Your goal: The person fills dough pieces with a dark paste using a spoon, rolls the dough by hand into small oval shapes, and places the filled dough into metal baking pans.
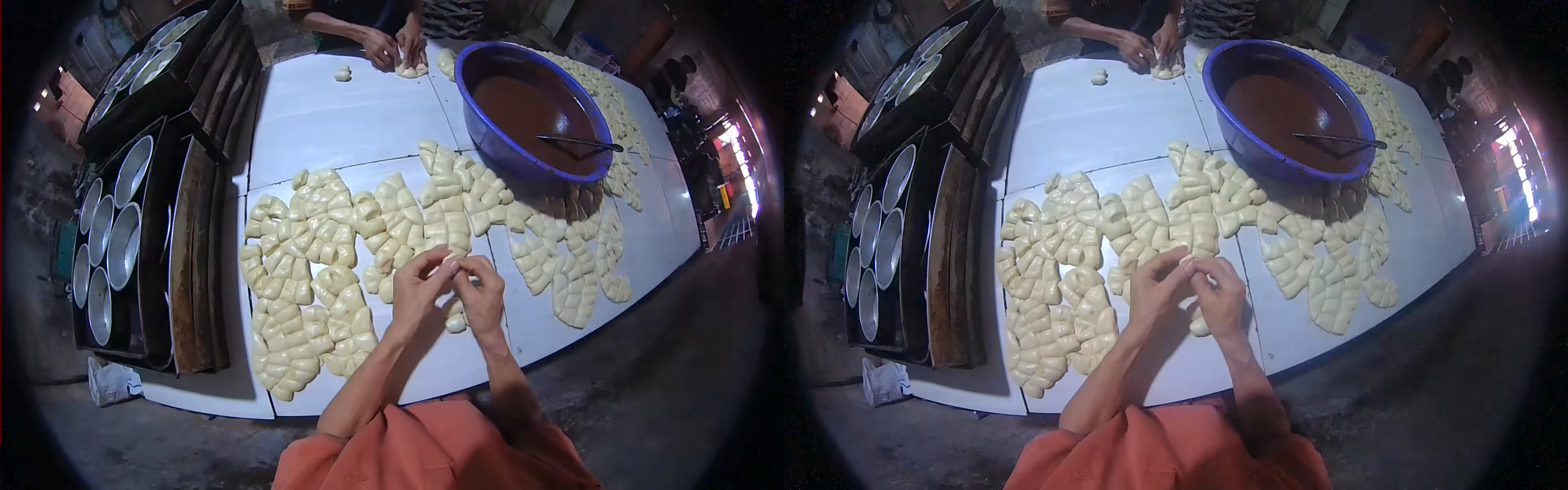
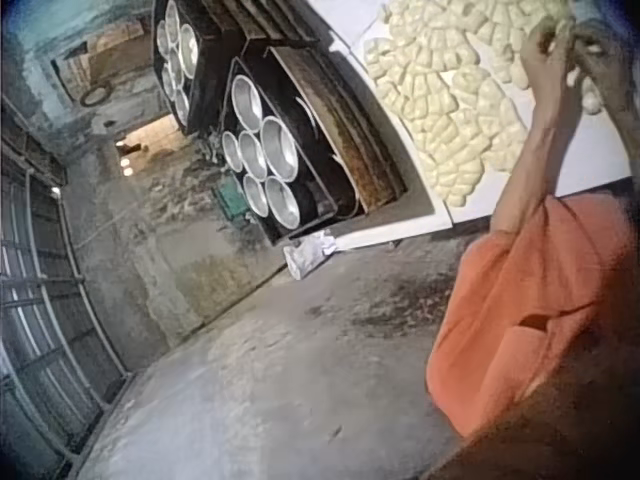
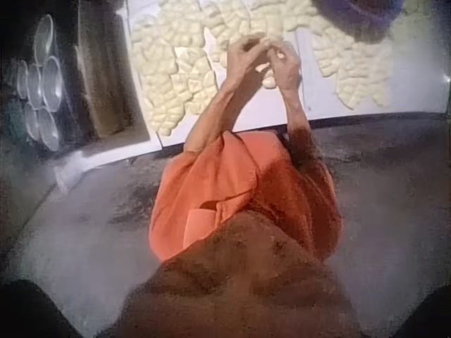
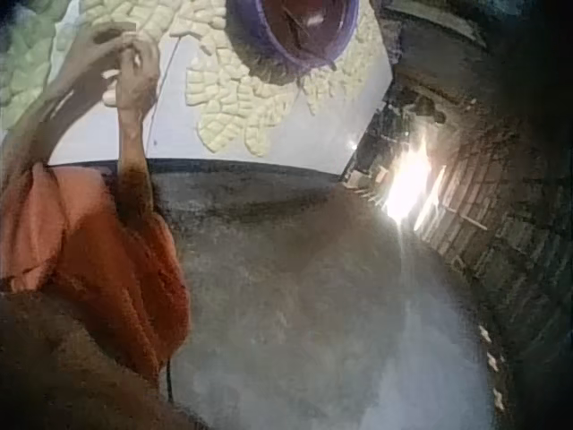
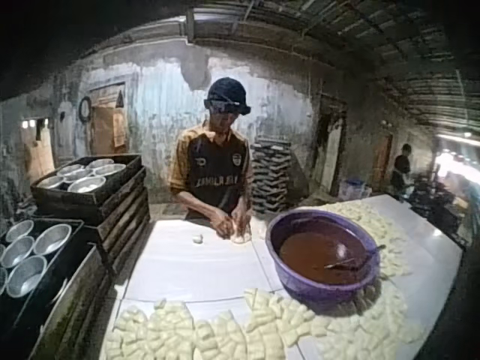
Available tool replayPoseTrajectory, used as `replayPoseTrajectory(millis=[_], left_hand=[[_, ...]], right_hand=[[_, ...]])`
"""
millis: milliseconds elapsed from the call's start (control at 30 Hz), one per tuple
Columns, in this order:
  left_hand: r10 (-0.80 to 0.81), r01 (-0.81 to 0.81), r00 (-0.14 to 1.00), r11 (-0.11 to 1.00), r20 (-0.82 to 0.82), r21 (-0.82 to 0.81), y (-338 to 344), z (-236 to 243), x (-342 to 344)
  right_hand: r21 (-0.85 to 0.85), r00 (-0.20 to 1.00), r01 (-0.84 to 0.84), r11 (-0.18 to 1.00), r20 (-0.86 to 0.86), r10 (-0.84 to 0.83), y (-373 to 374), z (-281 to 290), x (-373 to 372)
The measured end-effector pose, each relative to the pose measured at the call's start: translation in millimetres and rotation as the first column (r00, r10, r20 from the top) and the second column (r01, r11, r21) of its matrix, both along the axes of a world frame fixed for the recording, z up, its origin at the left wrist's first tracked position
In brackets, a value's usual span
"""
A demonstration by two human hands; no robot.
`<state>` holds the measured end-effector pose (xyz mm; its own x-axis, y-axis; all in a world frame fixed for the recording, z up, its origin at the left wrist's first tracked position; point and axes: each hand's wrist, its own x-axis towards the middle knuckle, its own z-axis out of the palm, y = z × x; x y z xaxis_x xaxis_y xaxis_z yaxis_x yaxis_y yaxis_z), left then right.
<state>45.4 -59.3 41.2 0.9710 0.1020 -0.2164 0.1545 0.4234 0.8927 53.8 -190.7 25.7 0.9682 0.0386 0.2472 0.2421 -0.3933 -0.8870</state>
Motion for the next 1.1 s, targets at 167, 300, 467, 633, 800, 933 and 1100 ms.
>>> replayPoseTrajectory(millis=[167, 300, 467, 633, 800, 933, 1100], left_hand=[[-0.294, 0.286, 0.950, 0.955, -0.106, -0.083, 31.5, 0.1, 17.9], [-0.349, 0.350, 0.920, 0.936, -0.176, -0.029, 38.5, -1.6, 14.2], [-0.397, 0.391, 0.916, 0.915, -0.056, -0.096, 29.8, -0.8, -10.2], [-0.536, 0.524, 0.844, 0.830, -0.012, -0.192, 24.6, -12.4, -21.0], [-0.480, 0.476, 0.877, 0.870, -0.003, 0.130, 11.1, -28.1, -51.3], [-0.416, 0.406, 0.899, 0.909, -0.138, -0.093, 5.6, -21.6, -76.0], [-0.485, 0.550, 0.833, 0.779, -0.267, 0.301, 3.4, 10.1, -86.4]], right_hand=[[0.405, 0.910, -0.023, 0.914, -0.371, 0.187, -3.6, 10.1, -11.9], [0.438, 0.903, -0.207, 0.875, -0.259, 0.344, -11.6, 1.7, -29.1], [0.322, 0.990, -0.131, 0.938, -0.014, 0.143, -6.6, 5.5, -34.7], [0.031, 0.953, 0.090, 0.995, 0.287, -0.095, -4.5, -11.1, -41.3], [-0.123, 0.997, 0.079, 0.989, 0.023, -0.077, -18.5, -7.8, -63.3], [0.103, 0.928, -0.015, 0.995, -0.368, 0.052, -26.7, 25.6, -95.7], [0.319, 0.783, 0.112, 0.941, -0.612, 0.114, -73.7, -3.3, -123.8]])
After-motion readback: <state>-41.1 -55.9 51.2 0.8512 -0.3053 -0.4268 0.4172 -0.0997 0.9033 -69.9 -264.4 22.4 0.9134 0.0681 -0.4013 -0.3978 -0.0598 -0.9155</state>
